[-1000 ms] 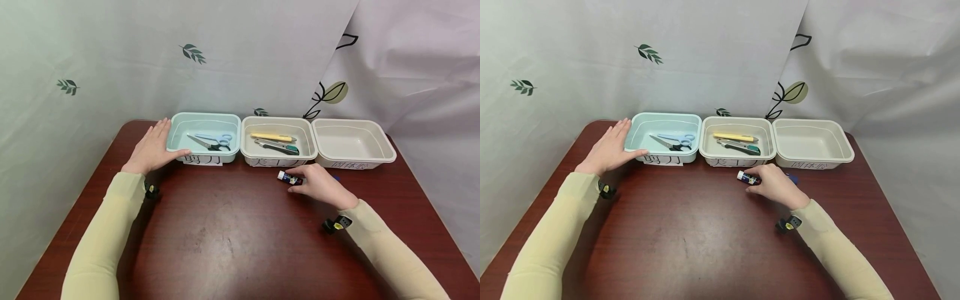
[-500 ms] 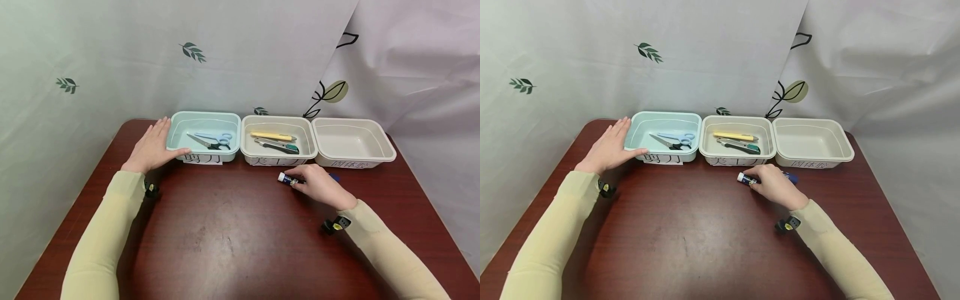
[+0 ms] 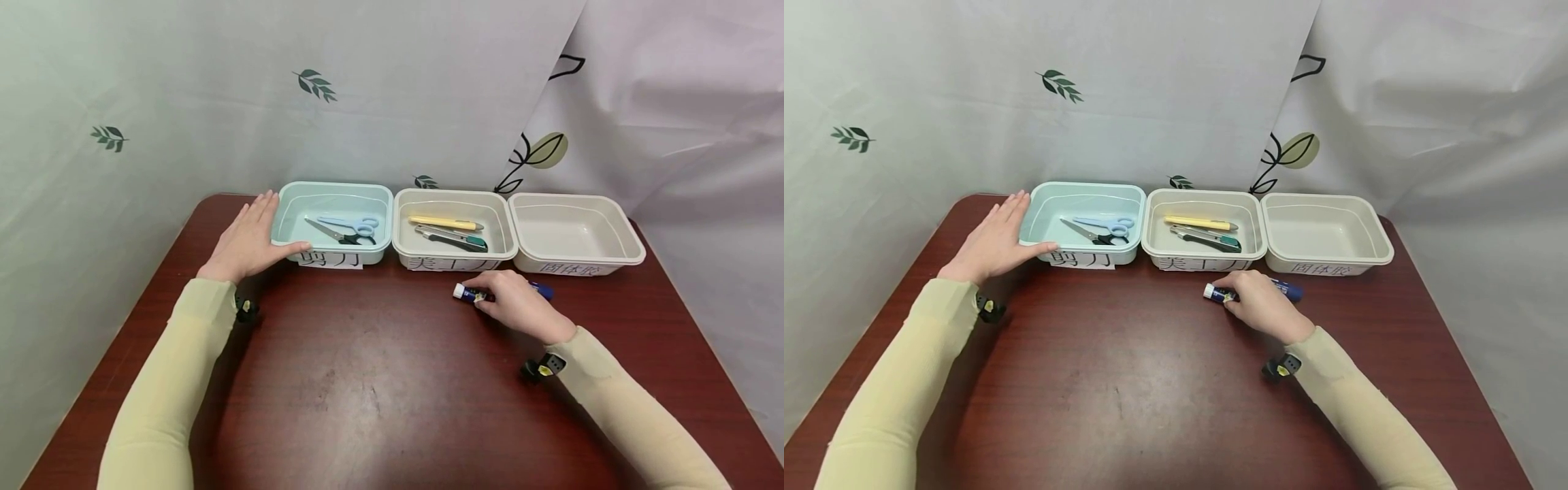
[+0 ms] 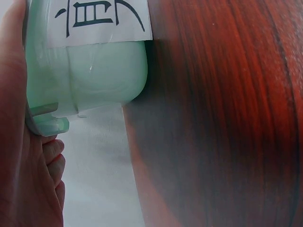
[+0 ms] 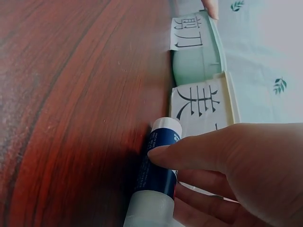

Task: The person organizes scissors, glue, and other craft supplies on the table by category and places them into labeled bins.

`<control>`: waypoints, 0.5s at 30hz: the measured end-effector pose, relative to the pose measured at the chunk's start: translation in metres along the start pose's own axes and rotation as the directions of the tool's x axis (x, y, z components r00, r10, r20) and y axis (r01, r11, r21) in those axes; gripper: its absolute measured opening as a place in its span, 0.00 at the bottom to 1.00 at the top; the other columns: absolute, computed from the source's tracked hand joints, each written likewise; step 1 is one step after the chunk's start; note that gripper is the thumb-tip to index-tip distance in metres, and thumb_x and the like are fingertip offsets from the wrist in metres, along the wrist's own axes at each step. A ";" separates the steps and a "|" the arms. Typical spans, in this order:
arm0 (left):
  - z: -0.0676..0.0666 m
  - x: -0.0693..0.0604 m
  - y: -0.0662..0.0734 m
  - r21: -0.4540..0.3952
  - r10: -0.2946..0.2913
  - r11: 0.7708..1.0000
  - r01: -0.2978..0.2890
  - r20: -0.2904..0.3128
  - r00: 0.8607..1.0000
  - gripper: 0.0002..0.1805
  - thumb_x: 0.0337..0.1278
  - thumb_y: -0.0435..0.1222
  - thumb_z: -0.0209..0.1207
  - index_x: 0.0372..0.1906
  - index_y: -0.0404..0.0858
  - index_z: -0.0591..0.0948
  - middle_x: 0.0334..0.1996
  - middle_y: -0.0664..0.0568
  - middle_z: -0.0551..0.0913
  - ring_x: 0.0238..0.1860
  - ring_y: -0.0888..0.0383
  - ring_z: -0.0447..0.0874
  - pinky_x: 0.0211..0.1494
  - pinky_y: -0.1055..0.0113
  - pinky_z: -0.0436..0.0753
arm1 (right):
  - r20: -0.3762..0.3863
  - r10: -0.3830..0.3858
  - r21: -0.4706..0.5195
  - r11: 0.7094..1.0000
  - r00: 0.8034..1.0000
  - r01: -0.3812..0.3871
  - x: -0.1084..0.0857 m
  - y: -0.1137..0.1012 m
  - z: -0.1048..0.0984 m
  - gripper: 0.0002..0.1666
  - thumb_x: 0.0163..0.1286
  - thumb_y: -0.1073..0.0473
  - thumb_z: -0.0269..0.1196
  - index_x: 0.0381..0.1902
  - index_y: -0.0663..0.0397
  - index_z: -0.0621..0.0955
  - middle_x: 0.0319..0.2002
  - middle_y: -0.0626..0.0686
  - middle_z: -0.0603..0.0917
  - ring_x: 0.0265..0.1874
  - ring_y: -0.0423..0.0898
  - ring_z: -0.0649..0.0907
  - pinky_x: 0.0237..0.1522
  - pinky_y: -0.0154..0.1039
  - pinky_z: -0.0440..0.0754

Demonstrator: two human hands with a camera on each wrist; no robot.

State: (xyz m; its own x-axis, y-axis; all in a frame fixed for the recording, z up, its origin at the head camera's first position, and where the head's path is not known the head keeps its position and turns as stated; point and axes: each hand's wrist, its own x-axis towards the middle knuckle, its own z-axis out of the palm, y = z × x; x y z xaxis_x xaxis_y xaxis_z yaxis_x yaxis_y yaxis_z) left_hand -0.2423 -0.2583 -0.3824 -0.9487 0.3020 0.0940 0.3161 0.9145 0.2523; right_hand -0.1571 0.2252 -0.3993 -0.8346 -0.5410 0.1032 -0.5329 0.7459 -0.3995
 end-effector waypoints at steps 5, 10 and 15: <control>0.001 -0.001 0.000 -0.002 -0.003 1.000 0.004 0.005 1.000 0.67 0.56 0.73 0.56 0.81 0.29 0.44 0.80 0.35 0.45 0.80 0.42 0.38 0.80 0.50 0.38 | 0.006 -0.003 0.001 1.000 1.000 0.003 0.000 0.000 0.001 0.21 0.60 0.69 0.72 0.53 0.59 0.87 0.44 0.51 0.88 0.42 0.47 0.85 0.44 0.48 0.84; 0.001 -0.001 0.000 0.002 -0.004 1.000 0.004 0.007 1.000 0.67 0.56 0.73 0.55 0.81 0.29 0.45 0.80 0.35 0.45 0.80 0.43 0.38 0.80 0.50 0.38 | 0.009 0.004 0.001 1.000 1.000 -0.004 0.000 -0.001 0.000 0.21 0.61 0.69 0.72 0.53 0.59 0.87 0.45 0.52 0.88 0.42 0.48 0.85 0.45 0.48 0.84; 0.000 0.000 0.001 0.007 -0.003 1.000 0.003 0.007 1.000 0.66 0.56 0.73 0.55 0.81 0.29 0.45 0.80 0.34 0.45 0.80 0.43 0.38 0.80 0.51 0.38 | 0.012 0.002 -0.008 1.000 1.000 -0.002 0.000 -0.002 -0.001 0.21 0.61 0.69 0.72 0.53 0.58 0.88 0.45 0.52 0.88 0.43 0.49 0.85 0.45 0.49 0.84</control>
State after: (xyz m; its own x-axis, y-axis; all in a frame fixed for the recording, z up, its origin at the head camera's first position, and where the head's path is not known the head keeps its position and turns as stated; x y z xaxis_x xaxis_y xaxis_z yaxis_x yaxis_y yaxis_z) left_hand -0.2419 -0.2576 -0.3819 -0.9496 0.3014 0.0863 0.3134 0.9171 0.2463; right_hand -0.1558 0.2244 -0.3975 -0.8339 -0.5442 0.0920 -0.5327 0.7500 -0.3922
